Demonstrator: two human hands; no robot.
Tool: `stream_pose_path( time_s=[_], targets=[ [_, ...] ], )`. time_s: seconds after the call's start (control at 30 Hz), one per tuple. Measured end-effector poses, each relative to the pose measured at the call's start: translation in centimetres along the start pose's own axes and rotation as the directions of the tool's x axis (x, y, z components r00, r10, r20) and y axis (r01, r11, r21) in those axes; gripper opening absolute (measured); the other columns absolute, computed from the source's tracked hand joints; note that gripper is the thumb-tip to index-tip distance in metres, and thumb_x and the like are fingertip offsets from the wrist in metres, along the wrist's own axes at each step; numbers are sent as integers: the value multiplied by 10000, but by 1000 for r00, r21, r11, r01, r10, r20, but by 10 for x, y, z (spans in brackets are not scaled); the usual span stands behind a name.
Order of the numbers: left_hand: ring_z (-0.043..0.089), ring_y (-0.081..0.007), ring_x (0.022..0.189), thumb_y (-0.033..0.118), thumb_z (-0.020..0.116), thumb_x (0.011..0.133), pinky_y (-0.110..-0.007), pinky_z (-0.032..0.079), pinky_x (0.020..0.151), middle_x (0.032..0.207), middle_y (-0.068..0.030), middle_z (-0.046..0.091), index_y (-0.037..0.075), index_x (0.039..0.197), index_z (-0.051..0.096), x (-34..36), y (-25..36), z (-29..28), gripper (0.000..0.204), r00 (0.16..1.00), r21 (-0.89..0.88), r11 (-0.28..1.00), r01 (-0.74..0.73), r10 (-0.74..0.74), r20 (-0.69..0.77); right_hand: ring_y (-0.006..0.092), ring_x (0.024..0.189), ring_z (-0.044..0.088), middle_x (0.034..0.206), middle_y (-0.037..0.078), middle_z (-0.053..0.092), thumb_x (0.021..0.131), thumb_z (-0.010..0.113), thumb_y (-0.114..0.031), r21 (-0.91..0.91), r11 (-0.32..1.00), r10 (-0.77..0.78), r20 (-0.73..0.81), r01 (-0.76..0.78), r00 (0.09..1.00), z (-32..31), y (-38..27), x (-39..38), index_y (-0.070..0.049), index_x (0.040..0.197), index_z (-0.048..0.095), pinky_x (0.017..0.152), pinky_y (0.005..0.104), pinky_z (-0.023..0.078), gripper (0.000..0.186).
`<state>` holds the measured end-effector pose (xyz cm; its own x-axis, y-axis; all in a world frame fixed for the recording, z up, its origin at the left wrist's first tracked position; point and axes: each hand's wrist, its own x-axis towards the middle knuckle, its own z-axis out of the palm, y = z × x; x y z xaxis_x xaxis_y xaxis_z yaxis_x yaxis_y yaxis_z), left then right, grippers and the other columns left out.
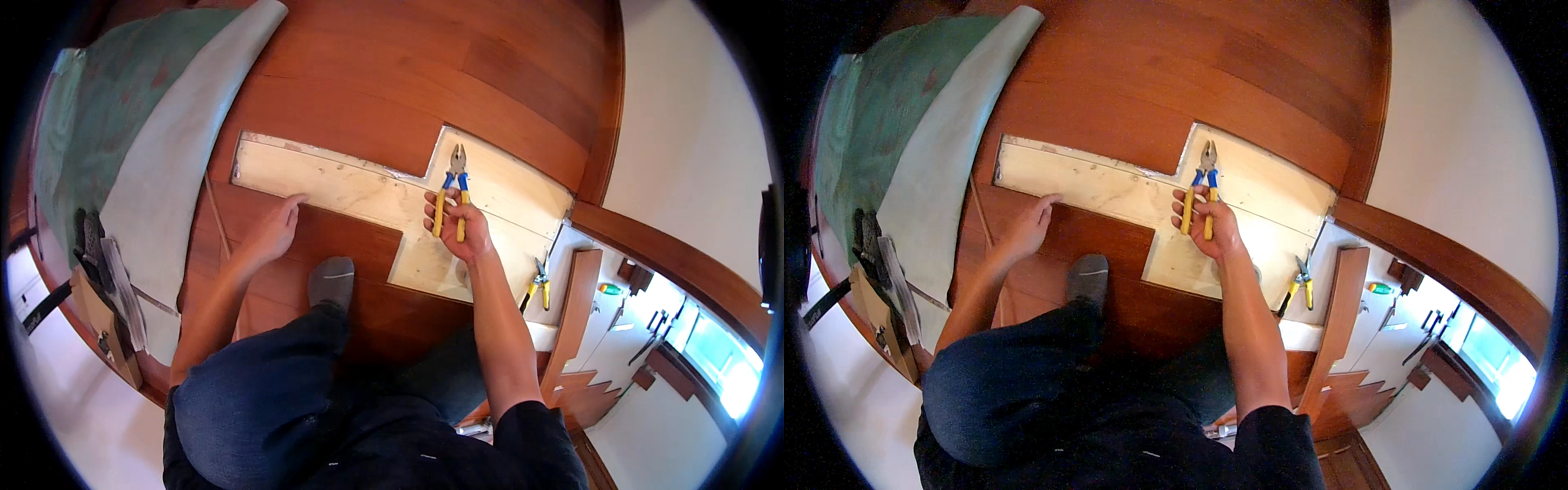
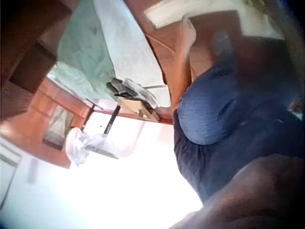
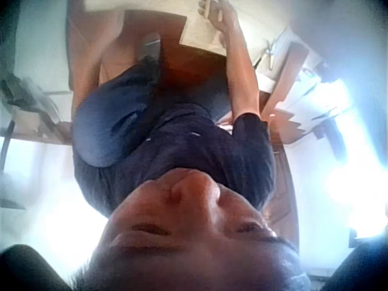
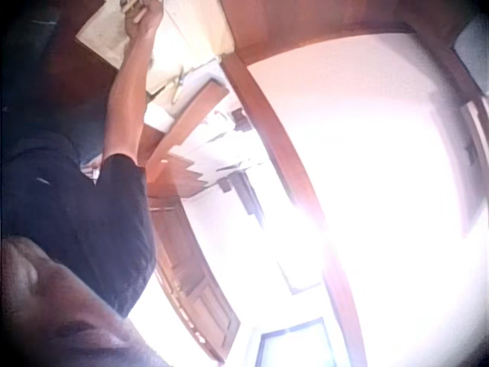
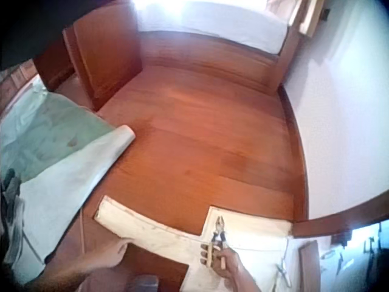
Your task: The person installs wooden flooring by positioning a plank, using a hammer to tap it into place, and then uses a nail gun to secure it to the subfloor. They also use pliers to work on a wire protruding from the wall opening.
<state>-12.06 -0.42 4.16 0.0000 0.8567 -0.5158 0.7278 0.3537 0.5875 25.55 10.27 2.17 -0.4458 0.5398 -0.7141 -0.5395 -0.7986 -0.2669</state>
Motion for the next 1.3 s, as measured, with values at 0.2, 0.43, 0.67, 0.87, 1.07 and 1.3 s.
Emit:
stream_pose_path(
  time_s=[0.2,0.43,0.67,0.87,1.07,1.3],
  targets=[
    [588,-357,1208,112,418,1043,-408,442,1042,1281,-203,632,65,1318,560,-26,-8,8,312,998,-108,993,56,-53,32,346,1061,607,1318,225,580,804,546,-78,280,959,-34,214,-28,976,-25,7,34,-136,1094,664,914,502,501,318],
    [613,-368,1159,121,441,1030,-421,467,1002,1237,-217,645,71,1276,589,-42,-24,24,291,993,-130,986,102,-94,68,342,1062,598,1319,201,582,786,570,-100,338,937,-45,360,-86,932,-35,16,46,-165,1117,682,916,506,497,356],
    [623,-388,1122,141,427,1032,-433,481,964,1194,-235,655,72,1282,583,-38,-15,28,303,991,-81,993,82,-73,113,315,1046,601,1237,167,593,791,572,-95,379,924,-97,337,-41,936,-24,20,48,-168,1107,675,910,488,514,340],
    [600,-374,1178,132,410,1042,-429,460,1013,1244,-224,639,55,1288,587,-40,-6,24,313,971,-67,984,167,-152,183,229,829,576,1058,112,560,810,558,-54,384,920,-62,353,-84,933,-27,18,54,-162,1013,596,705,394,518,232],
    [580,-355,1236,133,404,1048,-423,444,1052,1284,-214,627,42,1292,589,-47,-10,29,319,983,-123,987,100,-79,163,189,623,496,904,102,569,872,482,-70,-365,930,-59,-236,-32,970,6,-6,41,-145,942,503,553,388,463,105],
    [576,-337,1249,139,387,1059,-410,434,1060,1294,-219,621,40,1291,589,-38,12,32,324,992,-186,982,16,7,125,497,1036,638,1189,343,625,926,511,-164,-959,2,-465,-252,-283,849,17,-18,44,22,1231,548,917,532,510,359]
  ],
)
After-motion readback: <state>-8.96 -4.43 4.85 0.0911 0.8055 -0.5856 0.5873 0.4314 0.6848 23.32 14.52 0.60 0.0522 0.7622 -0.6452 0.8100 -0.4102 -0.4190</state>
